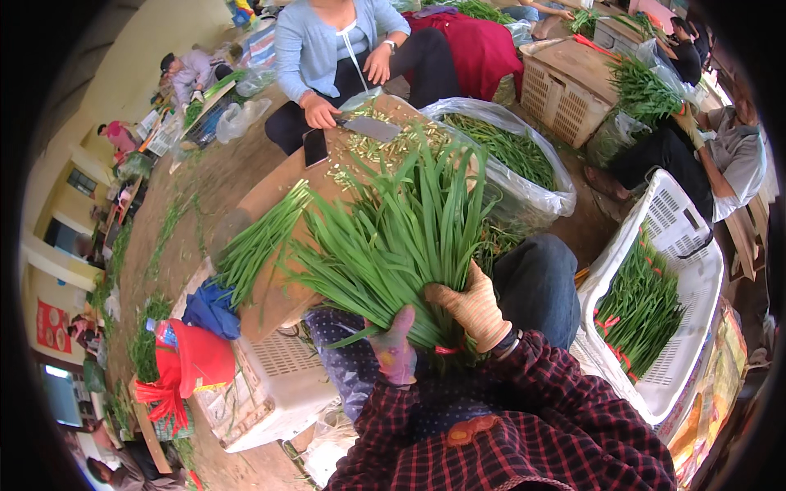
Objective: The person gathers handfuls of greens from a plastic bag, aligns the stems, and ties them into bundles using red tape.
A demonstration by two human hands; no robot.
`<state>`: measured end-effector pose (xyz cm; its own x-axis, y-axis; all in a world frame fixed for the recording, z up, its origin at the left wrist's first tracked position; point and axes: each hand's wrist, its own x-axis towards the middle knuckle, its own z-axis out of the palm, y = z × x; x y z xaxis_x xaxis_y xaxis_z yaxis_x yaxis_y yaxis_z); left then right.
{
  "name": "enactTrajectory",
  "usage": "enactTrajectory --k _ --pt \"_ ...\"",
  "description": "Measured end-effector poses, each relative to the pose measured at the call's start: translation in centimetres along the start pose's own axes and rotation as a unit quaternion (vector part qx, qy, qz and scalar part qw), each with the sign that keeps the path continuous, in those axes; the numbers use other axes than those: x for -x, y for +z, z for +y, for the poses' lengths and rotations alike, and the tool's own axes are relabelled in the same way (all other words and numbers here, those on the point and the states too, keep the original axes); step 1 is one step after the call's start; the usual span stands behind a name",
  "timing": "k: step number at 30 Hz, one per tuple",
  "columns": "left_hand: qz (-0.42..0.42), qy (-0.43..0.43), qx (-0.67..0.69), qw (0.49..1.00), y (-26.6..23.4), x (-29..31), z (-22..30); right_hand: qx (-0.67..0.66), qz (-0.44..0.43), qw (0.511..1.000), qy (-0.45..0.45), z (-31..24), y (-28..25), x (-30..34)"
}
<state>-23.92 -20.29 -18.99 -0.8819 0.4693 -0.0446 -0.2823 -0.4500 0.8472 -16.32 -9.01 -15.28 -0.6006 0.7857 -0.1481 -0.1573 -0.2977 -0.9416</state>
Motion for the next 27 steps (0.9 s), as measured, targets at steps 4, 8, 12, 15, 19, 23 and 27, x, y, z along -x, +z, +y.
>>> enactTrajectory --k 4,8,12,15,19,23,27 --pt "-0.012 -0.021 0.032 0.999 0.6 0.2 0.5 -0.037 0.003 0.998 0.05 0.0 -0.7 0.1" --pt "-0.005 -0.038 0.033 0.999 0.4 0.3 0.5 -0.08 -0.001 0.996 0.033 -0.3 -0.8 0.2" --pt "0.019 -0.022 0.024 0.999 1.3 0.5 0.4 -0.072 -0.007 0.996 0.052 -0.4 -1.5 -0.7" --pt "0.001 -0.012 0.01 1.0 1.7 0.6 -0.1 0.212 -0.029 0.976 0.026 0.3 -1.4 -0.9" --pt "-0.071 0.063 -0.096 0.991 1.7 -0.2 -0.8 0.143 0.028 0.989 -0.018 0.5 -0.3 -0.7" --pt "-0.114 0.049 -0.089 0.988 1.5 -0.4 -0.4 0.085 0.003 0.994 -0.068 0.5 -0.1 0.3" --pt "-0.066 -0.028 0.0 0.997 0.0 -1.4 -0.2 0.014 -0.002 0.999 -0.044 0.1 -0.1 0.5"
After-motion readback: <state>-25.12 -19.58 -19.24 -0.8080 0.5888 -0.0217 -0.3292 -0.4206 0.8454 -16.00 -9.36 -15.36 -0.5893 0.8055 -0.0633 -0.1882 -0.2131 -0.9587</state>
